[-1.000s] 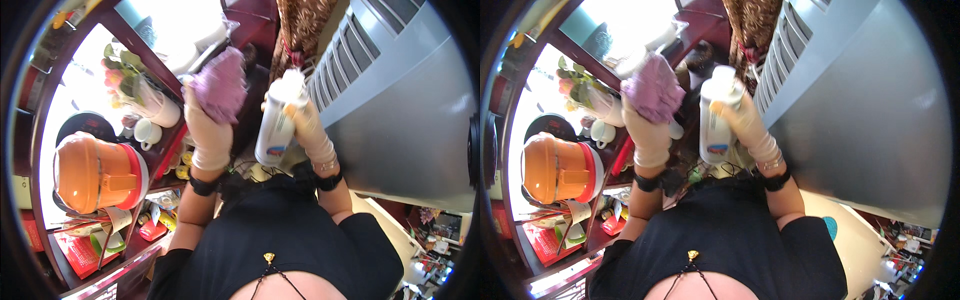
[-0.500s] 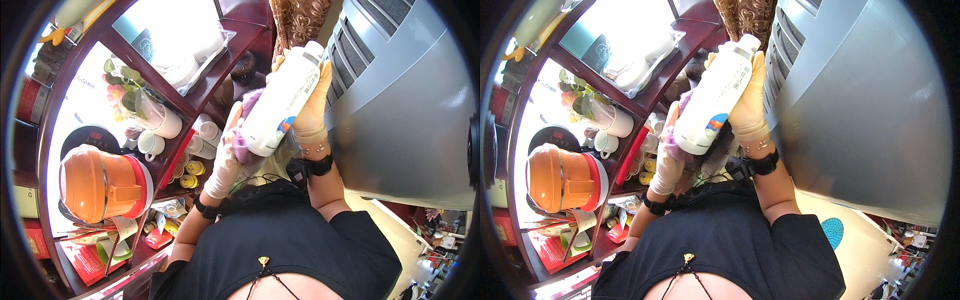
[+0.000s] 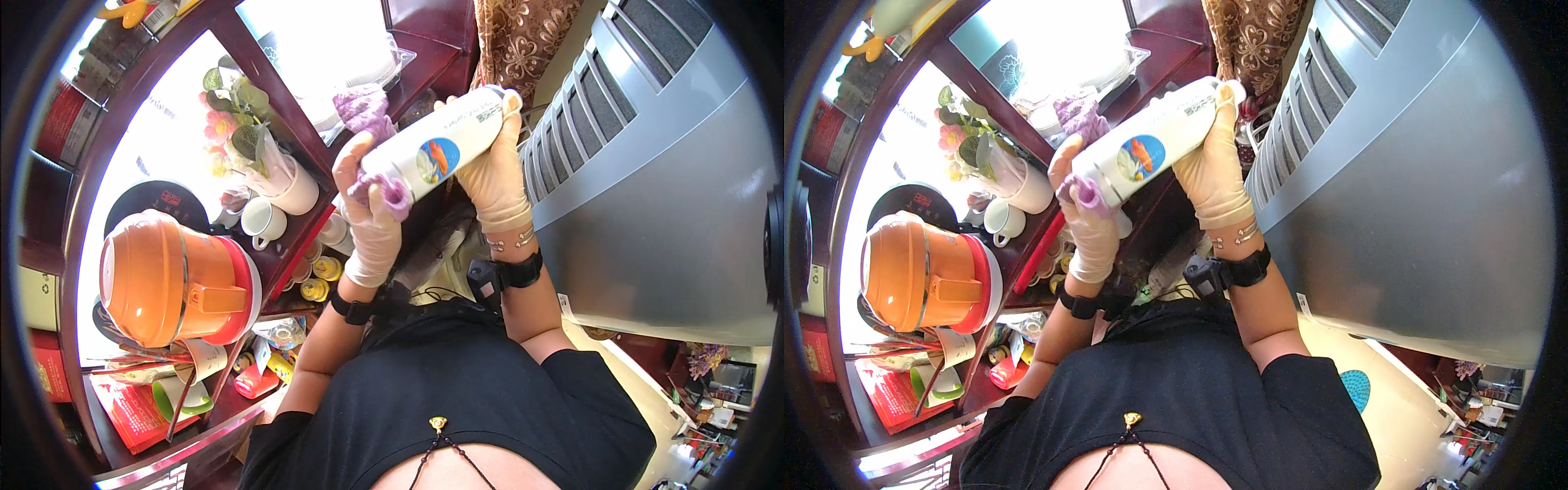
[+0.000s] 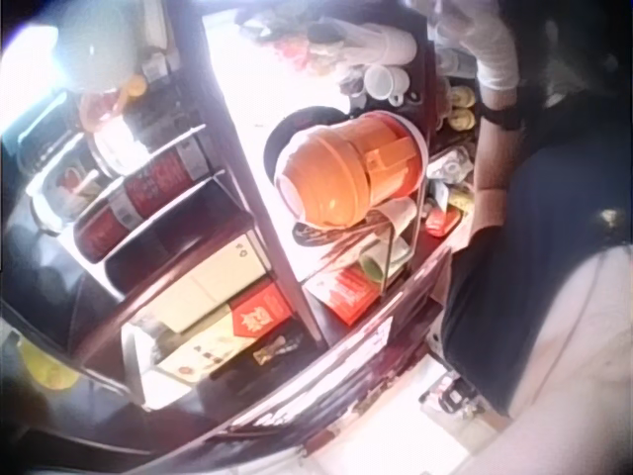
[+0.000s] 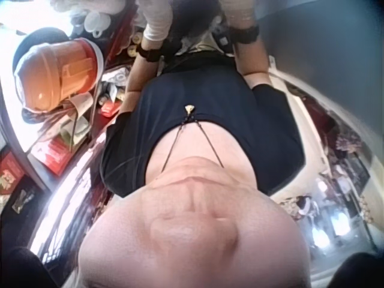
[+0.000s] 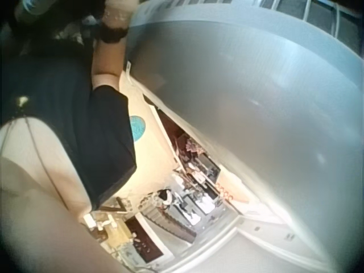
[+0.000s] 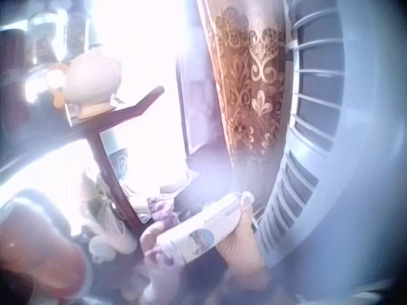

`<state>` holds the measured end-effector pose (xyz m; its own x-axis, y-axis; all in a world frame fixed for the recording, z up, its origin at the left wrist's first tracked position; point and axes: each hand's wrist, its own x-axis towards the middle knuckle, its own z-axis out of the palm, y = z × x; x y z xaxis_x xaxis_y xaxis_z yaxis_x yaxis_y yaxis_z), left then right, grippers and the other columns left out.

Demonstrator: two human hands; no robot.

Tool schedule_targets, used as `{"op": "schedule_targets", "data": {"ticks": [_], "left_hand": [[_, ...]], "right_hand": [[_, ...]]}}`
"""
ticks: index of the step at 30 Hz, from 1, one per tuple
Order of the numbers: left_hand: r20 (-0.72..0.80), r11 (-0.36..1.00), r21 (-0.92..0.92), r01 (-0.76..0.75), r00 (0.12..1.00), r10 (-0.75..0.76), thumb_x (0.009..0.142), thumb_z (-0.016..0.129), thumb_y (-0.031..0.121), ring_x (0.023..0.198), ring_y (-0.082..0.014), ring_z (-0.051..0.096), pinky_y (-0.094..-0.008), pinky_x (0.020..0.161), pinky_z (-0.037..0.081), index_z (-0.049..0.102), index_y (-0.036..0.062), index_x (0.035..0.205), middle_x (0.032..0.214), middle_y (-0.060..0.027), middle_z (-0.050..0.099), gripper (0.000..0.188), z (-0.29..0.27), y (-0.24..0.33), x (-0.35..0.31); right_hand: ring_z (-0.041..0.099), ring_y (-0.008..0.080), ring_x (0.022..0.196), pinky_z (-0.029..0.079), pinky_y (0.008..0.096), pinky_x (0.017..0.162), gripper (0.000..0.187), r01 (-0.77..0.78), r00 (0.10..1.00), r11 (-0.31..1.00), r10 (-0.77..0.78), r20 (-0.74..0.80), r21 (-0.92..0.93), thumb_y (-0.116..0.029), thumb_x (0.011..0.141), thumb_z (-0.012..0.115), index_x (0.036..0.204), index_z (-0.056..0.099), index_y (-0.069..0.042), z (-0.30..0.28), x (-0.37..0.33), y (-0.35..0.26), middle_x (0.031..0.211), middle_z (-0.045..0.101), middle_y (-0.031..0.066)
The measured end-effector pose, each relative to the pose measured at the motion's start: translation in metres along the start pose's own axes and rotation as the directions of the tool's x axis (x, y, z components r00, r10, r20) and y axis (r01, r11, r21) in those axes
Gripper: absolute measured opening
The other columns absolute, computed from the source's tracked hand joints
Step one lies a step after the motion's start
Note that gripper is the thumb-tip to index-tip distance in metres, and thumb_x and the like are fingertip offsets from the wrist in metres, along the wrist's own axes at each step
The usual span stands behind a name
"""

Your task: The person wipes various objects on a wooden shelf using a cloth, including containers and a red book, after spraying the cloth with liquid from a bottle.

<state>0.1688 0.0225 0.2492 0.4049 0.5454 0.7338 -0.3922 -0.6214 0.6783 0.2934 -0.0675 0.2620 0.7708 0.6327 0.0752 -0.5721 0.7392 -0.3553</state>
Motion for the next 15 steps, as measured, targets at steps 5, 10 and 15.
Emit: {"op": "schedule_targets", "data": {"ticks": [5,10,15], "left_hand": [[0.072,0.602,-0.659,0.451,0.834,-0.546,0.089,0.051,0.013,0.070,-0.0056,0.050,-0.0192,0.065,0.041,0.055,0.0068,0.090,0.081,0.0017,0.055,0.007,0.010,0.013,0.006],[0.660,-0.021,-0.511,0.860,0.376,-0.651,0.093,0.050,0.028,0.062,-0.0113,0.054,-0.0236,0.054,0.047,0.055,0.0065,0.096,0.081,-0.0022,0.058,0.022,-0.007,-0.036,-0.036],[0.537,0.073,-0.323,0.944,0.246,-0.807,0.091,0.052,0.028,0.055,-0.0150,0.056,-0.0267,0.045,0.045,0.053,0.0076,0.095,0.077,-0.0048,0.058,0.021,-0.004,-0.008,-0.045]], "right_hand": [[0.057,0.0289,0.100,0.047,0.0416,0.089,0.052,0.058,0.998,0.996,-0.060,-0.026,-0.071,-0.053,0.090,0.046,0.111,0.052,-0.005,-0.006,-0.007,-0.002,0.107,0.059,0.0136],[0.058,0.0204,0.092,0.048,0.0323,0.084,0.042,0.375,0.927,0.785,-0.327,0.184,-0.494,-0.024,0.085,0.065,0.116,0.045,-0.003,0.033,0.007,-0.022,0.105,0.057,0.0111],[0.056,0.0180,0.096,0.047,0.0292,0.085,0.068,0.681,0.603,0.061,-0.612,0.511,-0.730,-0.013,0.065,0.082,0.116,0.039,0.004,0.060,0.091,-0.029,0.109,0.054,0.0149]]}}
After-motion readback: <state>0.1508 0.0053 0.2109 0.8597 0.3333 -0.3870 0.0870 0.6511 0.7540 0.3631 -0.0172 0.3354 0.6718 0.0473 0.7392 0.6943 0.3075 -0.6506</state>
